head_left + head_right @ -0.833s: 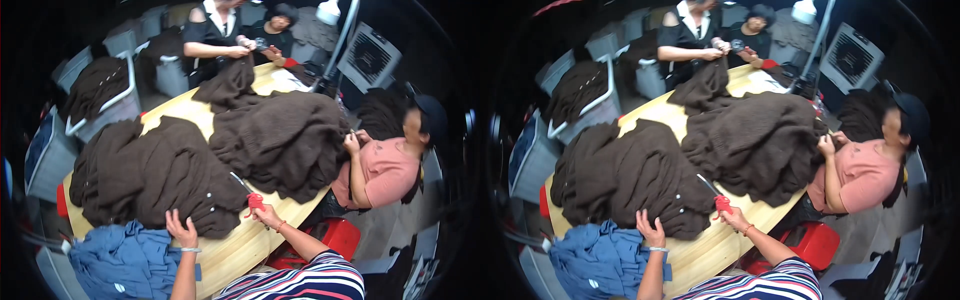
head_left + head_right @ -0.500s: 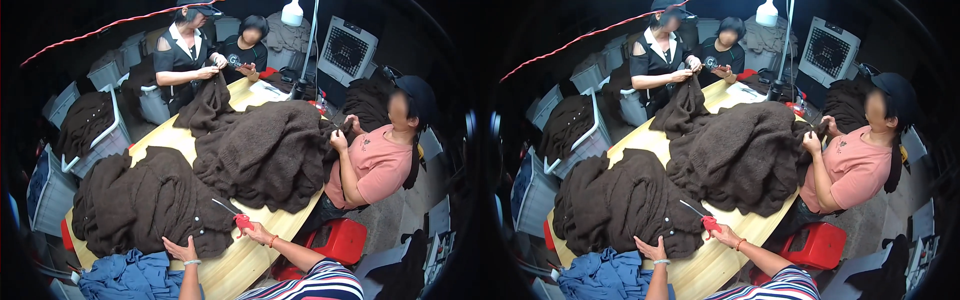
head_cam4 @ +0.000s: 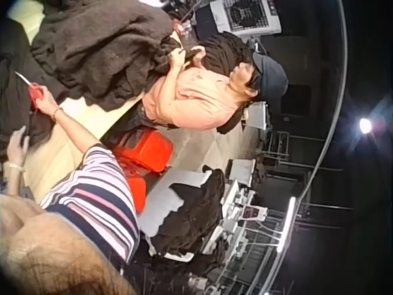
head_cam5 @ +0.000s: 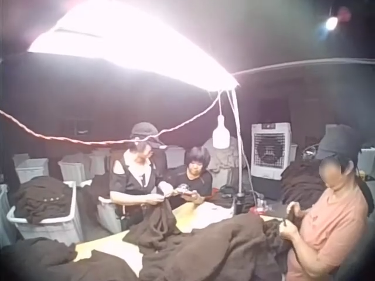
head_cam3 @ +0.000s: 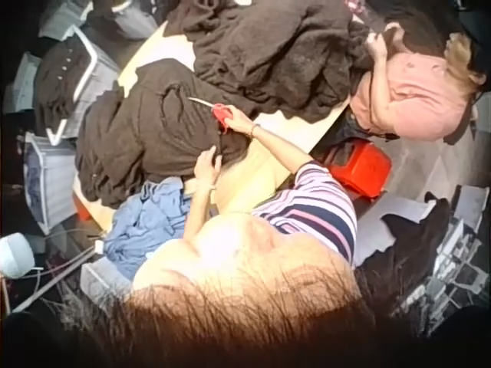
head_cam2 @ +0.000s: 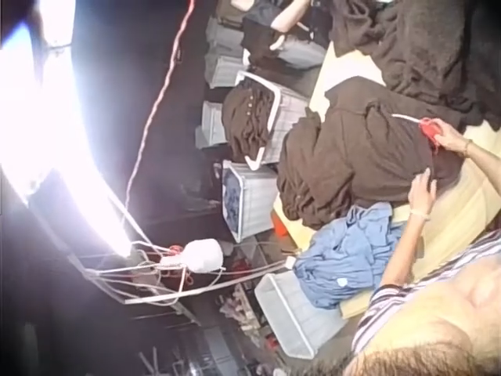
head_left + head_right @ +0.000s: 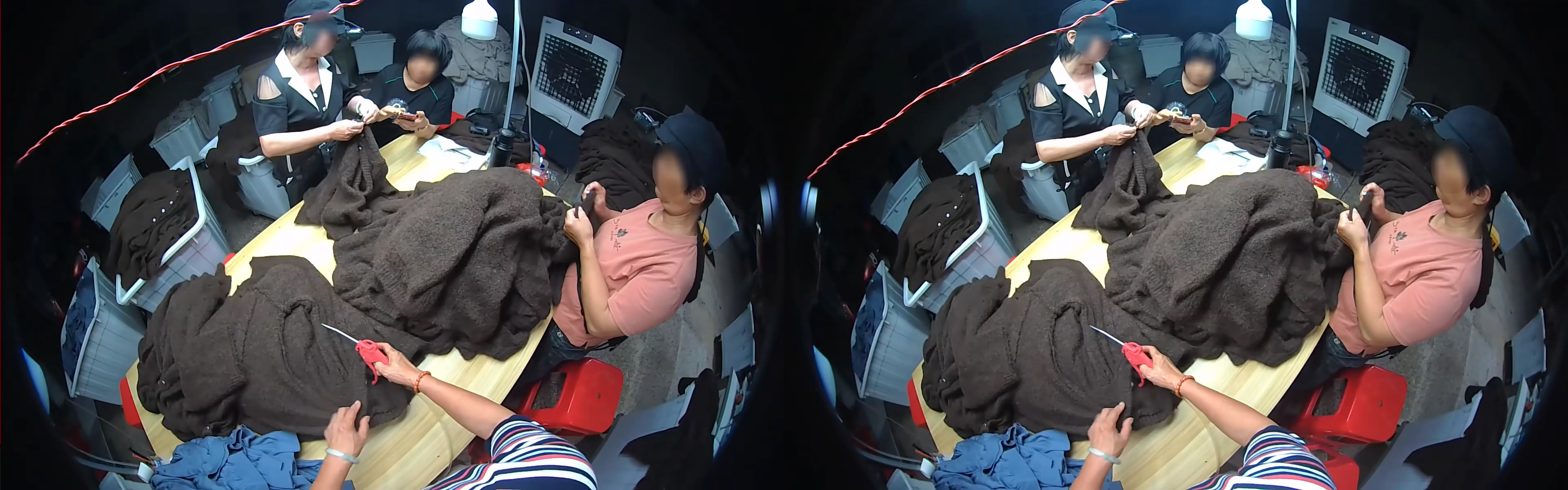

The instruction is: Cutting blue fabric with scissors on a work table in a factory setting.

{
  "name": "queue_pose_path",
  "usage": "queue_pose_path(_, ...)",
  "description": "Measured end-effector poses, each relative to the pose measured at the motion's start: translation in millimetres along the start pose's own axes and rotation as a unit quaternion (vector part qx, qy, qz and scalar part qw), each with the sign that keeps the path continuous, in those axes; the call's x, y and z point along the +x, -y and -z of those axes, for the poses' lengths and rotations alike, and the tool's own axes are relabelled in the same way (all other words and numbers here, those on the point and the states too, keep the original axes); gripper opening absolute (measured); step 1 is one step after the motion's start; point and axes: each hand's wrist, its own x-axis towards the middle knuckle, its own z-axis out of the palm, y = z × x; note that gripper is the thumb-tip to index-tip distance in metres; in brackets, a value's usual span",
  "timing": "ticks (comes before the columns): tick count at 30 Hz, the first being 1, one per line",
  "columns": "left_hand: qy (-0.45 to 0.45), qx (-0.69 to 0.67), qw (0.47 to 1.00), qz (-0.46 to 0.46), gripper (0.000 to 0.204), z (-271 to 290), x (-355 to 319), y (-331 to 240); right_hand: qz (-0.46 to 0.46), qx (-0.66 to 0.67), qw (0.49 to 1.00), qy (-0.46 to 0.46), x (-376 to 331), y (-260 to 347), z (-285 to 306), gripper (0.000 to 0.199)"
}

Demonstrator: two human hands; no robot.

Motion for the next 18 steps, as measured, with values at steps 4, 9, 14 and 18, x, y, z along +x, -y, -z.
queue_pose_path(4,-0.178,0.163,0.967,-0.077,0.047,48,44,8,-0.128,0.059,0.988,0.061,-8,12,-6,0.051)
queue_pose_path(9,-0.060,0.211,0.975,-0.012,0.074,-3,81,75,-0.224,0.089,0.964,0.111,-16,3,-15,0.019)
queue_pose_path(14,-0.058,0.202,0.978,0.008,0.078,-33,76,93,-0.265,0.155,0.946,0.104,-30,-12,-18,0.014)
queue_pose_path(18,-0.050,0.186,0.981,0.015,0.083,-39,75,98,-0.283,0.238,0.920,0.132,-27,-18,-17,0.012)
